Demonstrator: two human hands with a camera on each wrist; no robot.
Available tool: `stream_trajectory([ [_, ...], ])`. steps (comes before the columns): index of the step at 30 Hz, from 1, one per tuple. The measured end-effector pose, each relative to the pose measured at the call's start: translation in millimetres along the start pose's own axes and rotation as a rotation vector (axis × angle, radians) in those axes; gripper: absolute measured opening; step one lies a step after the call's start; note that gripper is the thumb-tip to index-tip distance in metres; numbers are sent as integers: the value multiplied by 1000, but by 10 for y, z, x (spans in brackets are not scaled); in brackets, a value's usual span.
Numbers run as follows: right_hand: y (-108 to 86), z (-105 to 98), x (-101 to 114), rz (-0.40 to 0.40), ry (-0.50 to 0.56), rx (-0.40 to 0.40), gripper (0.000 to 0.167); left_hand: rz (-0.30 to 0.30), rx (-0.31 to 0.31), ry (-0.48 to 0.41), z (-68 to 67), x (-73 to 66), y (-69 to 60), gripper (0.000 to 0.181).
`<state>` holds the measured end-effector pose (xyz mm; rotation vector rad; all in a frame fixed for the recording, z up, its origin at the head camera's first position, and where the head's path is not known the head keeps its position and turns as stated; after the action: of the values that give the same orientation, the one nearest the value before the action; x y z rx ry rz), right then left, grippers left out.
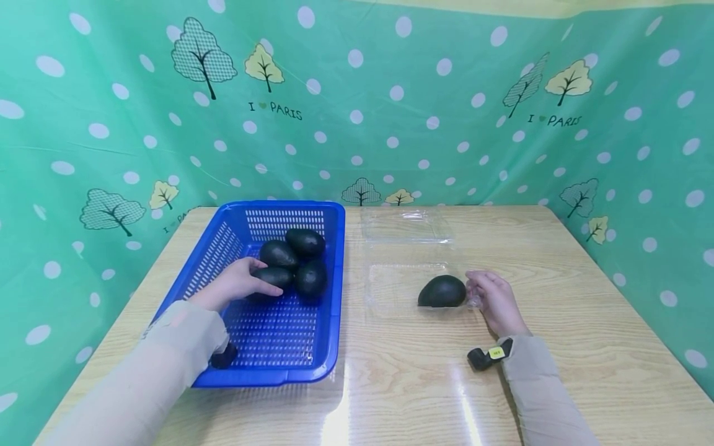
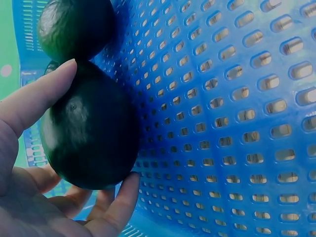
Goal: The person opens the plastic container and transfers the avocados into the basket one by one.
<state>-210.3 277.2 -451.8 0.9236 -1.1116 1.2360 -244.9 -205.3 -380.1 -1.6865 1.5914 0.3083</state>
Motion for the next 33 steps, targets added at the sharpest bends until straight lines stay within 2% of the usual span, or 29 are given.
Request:
stream_trajectory([
  [6, 2, 2, -8, -5, 9, 11, 26, 10, 4, 14, -11, -15, -13, 85],
  [12, -4, 8, -7, -3, 11, 7, 27, 21, -4, -19, -30, -40, -26, 85],
  [17, -2, -1, -5, -2, -3, 0, 26, 41, -37, -53, -47, -84, -25, 82],
  [23, -10, -8, -1, -2, -11, 0, 25, 63, -81, -46, -79, -146, -36, 81],
  [33, -26, 13, 20, -1, -22, 6, 25, 87, -106, -88, -124, -251, -80, 82],
])
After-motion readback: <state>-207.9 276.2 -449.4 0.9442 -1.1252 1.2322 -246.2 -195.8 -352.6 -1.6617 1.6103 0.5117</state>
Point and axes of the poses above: each hand's wrist, its own y-axis towards the middle knuckle, its own z-axis out of the palm, x = y × z, the point moved 2 cm from there along y, towards the middle knuckle, and after that the axes turned 4 degrees about -z, right-handed, at the moved point
